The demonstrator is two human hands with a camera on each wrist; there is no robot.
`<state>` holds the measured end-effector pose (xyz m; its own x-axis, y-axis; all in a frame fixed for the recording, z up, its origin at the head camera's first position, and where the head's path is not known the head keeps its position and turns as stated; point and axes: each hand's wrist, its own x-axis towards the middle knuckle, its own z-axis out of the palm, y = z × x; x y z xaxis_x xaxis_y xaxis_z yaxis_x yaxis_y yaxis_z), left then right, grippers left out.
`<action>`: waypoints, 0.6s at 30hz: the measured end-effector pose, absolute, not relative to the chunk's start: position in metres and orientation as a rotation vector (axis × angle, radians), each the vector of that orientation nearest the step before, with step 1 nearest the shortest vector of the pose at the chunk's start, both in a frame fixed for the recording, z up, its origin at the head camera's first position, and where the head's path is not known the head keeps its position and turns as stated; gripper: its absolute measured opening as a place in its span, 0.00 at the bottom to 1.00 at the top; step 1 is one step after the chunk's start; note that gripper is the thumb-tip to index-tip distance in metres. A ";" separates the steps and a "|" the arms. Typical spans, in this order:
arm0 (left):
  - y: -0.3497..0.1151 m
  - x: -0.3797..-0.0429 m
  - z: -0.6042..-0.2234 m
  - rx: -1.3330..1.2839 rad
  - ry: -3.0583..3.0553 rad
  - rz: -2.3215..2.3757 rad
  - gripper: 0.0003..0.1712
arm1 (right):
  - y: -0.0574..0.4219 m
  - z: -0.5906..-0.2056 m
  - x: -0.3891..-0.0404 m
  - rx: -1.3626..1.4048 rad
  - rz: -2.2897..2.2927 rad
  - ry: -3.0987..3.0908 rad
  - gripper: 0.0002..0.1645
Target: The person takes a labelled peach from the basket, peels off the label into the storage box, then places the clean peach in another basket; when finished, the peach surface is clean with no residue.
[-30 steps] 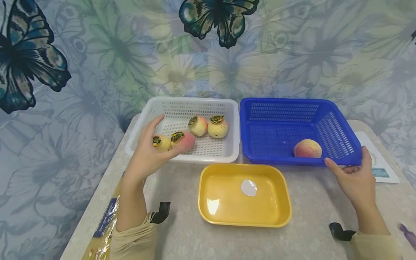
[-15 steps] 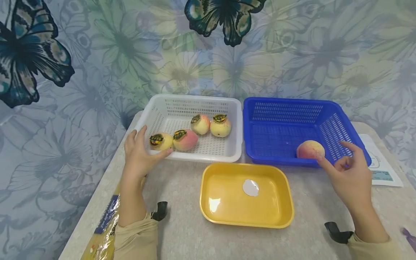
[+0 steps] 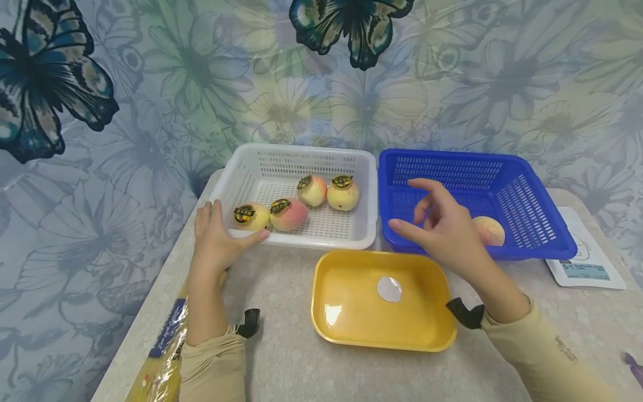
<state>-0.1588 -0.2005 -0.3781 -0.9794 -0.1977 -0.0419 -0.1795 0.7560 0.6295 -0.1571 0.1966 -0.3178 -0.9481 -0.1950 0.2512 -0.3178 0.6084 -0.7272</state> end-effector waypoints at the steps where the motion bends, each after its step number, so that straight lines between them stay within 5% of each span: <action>1: -0.201 -0.159 -0.378 0.321 -2.922 -1.041 0.80 | 0.188 -0.318 -0.163 0.476 1.255 -2.699 0.40; 18: -0.203 -0.160 -0.378 0.333 -2.931 -1.067 0.81 | 0.068 -0.363 -0.226 0.854 1.224 -2.982 0.45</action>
<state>-0.1603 -0.2030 -0.3783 -0.9775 -0.1997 -0.0678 -0.1965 0.7459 0.6363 -0.2263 0.0677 -0.3629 -0.8514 -0.5244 0.0151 -0.3838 0.6029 -0.6994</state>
